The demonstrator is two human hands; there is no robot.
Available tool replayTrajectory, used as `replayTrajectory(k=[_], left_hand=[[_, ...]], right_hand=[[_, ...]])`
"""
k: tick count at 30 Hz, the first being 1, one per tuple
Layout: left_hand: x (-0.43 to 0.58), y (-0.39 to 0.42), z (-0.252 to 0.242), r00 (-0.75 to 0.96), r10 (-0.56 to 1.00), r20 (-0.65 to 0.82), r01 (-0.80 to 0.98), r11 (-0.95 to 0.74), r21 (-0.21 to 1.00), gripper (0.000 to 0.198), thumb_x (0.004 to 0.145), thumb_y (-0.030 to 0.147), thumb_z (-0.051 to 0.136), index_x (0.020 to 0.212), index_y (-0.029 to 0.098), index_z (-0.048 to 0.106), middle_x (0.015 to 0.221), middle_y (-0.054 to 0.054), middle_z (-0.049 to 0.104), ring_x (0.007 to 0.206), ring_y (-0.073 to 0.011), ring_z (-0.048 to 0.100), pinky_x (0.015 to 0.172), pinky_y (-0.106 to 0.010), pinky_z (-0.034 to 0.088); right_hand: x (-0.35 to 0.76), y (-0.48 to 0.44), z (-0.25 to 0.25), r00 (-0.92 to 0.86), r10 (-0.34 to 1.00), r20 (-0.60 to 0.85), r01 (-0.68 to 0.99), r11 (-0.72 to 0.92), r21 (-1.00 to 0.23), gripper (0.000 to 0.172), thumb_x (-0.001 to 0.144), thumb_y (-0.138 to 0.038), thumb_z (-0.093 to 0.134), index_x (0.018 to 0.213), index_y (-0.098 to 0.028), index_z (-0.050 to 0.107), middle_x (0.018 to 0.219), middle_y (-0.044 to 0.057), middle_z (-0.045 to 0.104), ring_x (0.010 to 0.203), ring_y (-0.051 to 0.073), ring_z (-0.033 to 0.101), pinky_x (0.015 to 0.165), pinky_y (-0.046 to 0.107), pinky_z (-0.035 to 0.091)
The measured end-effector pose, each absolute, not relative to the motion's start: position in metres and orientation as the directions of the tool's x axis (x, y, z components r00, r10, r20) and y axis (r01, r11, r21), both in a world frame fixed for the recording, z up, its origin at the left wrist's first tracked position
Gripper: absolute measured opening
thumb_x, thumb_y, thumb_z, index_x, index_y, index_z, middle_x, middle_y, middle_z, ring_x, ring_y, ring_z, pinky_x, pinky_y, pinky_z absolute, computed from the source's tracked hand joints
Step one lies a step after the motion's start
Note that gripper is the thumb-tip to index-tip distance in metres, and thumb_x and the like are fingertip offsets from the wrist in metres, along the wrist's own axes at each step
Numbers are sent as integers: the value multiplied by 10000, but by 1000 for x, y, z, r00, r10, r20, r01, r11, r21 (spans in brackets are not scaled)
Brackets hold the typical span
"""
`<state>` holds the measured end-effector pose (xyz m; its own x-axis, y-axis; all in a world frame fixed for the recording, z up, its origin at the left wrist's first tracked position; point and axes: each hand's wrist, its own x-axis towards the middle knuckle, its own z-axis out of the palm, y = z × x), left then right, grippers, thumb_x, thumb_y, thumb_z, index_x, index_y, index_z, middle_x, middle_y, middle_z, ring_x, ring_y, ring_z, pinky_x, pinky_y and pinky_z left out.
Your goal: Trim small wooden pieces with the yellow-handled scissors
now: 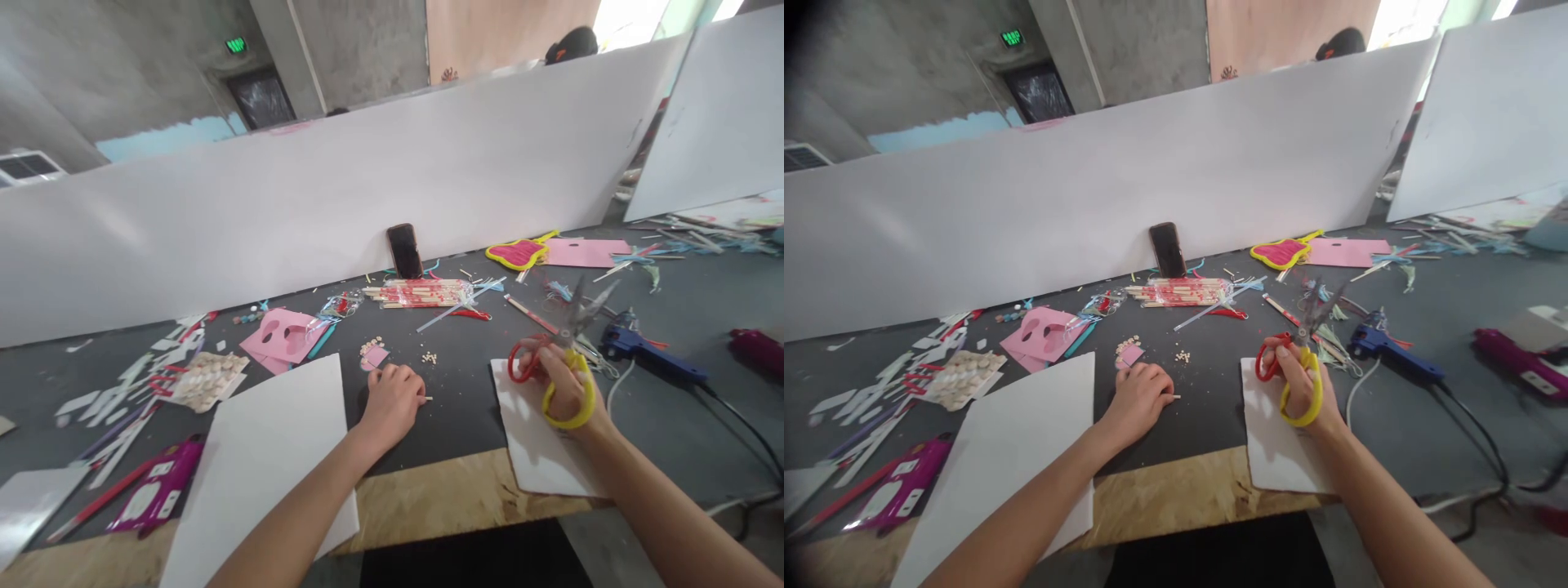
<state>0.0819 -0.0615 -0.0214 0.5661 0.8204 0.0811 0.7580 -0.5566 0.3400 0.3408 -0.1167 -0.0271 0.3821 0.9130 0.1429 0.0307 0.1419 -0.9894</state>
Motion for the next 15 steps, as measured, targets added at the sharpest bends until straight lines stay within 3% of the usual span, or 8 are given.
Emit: replayTrajectory(k=[5,8,10,11,13,15], left_hand=[[75,-56,-17,553,831,69,715,-515,474,132,878,221,475,808,196,584,824,-28,626,822,-182,560,738,-304,410],[74,-54,-15,508,861,-19,564,-316,763,142,879,264,457,884,200,584,737,7,611,667,-137,578,622,-244,435],[77,-52,-16,465,879,-107,308,-48,950,160,843,285,519,938,190,606,743,9,606,627,-116,573,607,-229,449],[80,-51,-18,453,880,-139,177,64,982,186,820,293,558,954,180,619,754,4,605,619,-107,568,608,-226,455],[84,-47,-21,452,878,-157,17,168,986,233,782,331,621,933,155,639,735,-3,599,599,-96,553,602,-222,462],[87,-43,-24,468,871,-151,-50,197,979,264,758,385,651,858,142,636,716,-7,594,600,-96,552,594,-220,465]], right_hand=[[346,-114,-14,414,901,132,9,141,-990,329,793,-517,528,918,-219,584,753,31,585,719,190,586,716,366,519],[347,-114,5,343,935,92,37,85,-996,305,789,-488,560,854,-194,607,783,51,608,726,196,596,706,361,523],[343,-111,17,254,962,103,191,55,-980,280,791,-466,573,824,-190,608,796,58,625,743,202,598,716,348,512],[339,-109,21,198,973,122,306,57,-950,273,793,-461,572,836,-193,601,783,53,627,731,199,597,704,338,507],[331,-102,25,84,982,169,520,101,-848,293,801,-475,541,906,-203,571,738,34,614,671,185,588,644,315,498],[321,-95,23,32,978,206,583,149,-799,340,791,-510,512,948,-210,544,733,21,601,623,171,578,586,294,488]])
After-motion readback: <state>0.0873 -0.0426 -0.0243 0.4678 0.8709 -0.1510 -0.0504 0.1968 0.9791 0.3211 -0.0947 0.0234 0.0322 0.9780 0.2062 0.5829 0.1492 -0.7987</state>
